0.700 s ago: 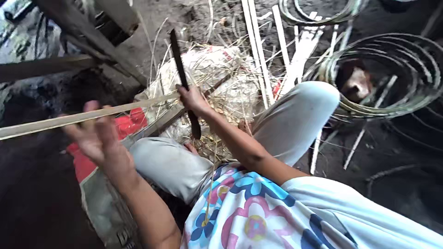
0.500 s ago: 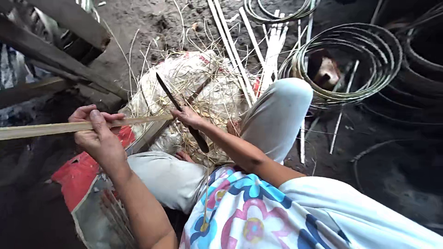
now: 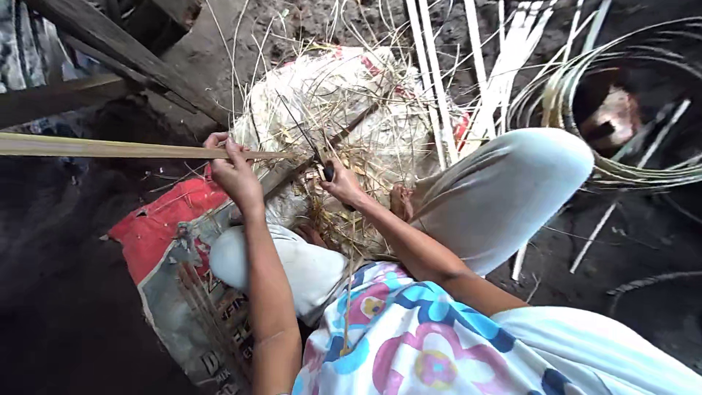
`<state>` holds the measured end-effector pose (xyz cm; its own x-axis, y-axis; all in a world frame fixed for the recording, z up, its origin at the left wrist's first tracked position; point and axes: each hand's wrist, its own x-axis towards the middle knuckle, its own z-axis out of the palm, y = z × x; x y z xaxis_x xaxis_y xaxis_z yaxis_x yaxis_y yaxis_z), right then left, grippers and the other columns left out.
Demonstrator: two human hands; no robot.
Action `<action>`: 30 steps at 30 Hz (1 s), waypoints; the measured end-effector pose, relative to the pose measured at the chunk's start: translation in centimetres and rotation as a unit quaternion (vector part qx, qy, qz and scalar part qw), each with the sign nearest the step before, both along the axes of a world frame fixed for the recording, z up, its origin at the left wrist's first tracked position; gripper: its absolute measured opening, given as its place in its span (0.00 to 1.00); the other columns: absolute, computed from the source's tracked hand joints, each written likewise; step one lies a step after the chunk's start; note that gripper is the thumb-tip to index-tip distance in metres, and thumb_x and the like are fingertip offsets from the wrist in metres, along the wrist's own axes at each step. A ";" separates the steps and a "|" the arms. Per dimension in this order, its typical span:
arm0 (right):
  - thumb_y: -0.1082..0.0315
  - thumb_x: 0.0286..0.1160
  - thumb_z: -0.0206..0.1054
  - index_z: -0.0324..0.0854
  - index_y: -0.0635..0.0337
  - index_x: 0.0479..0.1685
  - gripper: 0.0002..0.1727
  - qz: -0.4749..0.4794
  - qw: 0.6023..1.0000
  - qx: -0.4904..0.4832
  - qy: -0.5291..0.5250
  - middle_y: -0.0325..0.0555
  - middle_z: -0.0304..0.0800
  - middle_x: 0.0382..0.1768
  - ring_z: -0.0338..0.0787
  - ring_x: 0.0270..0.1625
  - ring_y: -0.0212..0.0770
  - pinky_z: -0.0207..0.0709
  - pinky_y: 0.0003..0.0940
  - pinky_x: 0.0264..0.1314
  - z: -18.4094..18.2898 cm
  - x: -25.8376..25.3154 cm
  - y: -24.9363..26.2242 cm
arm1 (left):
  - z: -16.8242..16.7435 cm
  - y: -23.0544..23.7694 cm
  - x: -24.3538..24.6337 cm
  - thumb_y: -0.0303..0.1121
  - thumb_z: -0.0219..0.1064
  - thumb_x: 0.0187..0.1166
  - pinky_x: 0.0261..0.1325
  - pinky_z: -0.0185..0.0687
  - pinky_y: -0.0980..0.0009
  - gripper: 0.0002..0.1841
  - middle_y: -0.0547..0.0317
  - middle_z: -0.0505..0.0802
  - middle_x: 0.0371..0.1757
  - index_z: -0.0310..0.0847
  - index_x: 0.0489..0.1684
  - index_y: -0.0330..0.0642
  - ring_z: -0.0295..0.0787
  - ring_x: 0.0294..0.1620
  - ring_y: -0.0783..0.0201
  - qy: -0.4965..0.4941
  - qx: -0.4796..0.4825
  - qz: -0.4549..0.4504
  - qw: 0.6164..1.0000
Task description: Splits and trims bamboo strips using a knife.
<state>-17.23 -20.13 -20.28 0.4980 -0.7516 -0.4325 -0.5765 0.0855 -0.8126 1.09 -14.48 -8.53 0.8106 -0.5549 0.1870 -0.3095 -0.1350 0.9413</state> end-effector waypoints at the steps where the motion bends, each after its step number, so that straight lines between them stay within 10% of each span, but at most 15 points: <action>1: 0.66 0.74 0.70 0.67 0.53 0.83 0.34 0.024 1.000 -0.016 0.010 0.67 0.90 0.50 0.91 0.50 0.68 0.80 0.69 0.52 -0.3 0.3 -0.3 | -0.3 -0.2 -0.1 0.30 0.50 0.93 0.42 0.90 0.70 0.15 0.57 0.87 0.38 0.71 0.68 0.29 0.89 0.36 0.71 -0.002 0.005 0.002 1.000; 13: 0.64 0.78 0.67 0.69 0.49 0.82 0.30 0.009 0.999 0.039 0.009 0.67 0.89 0.42 0.90 0.38 0.68 0.80 0.68 0.35 -3.0 1.0 3.4 | -3.3 -1.2 -0.9 0.28 0.54 0.91 0.41 0.91 0.71 0.11 0.57 0.87 0.38 0.76 0.61 0.31 0.90 0.34 0.70 -0.058 0.006 0.033 0.998; 19: 0.70 0.73 0.68 0.70 0.53 0.83 0.33 0.066 0.994 0.062 0.060 0.67 0.90 0.53 0.90 0.57 0.69 0.79 0.69 0.58 -3.8 2.4 1.1 | -3.2 -1.4 -1.0 0.28 0.55 0.91 0.44 0.92 0.70 0.14 0.53 0.85 0.44 0.73 0.68 0.30 0.91 0.39 0.69 -0.052 0.031 0.029 0.998; 30: 0.69 0.75 0.66 0.68 0.51 0.85 0.34 0.087 0.994 0.033 0.052 0.65 0.92 0.50 0.92 0.52 0.68 0.80 0.69 0.54 -2.6 2.5 1.6 | -2.7 -1.8 -1.4 0.28 0.61 0.88 0.44 0.91 0.69 0.10 0.53 0.83 0.41 0.71 0.57 0.32 0.88 0.35 0.69 -0.072 0.099 0.038 0.992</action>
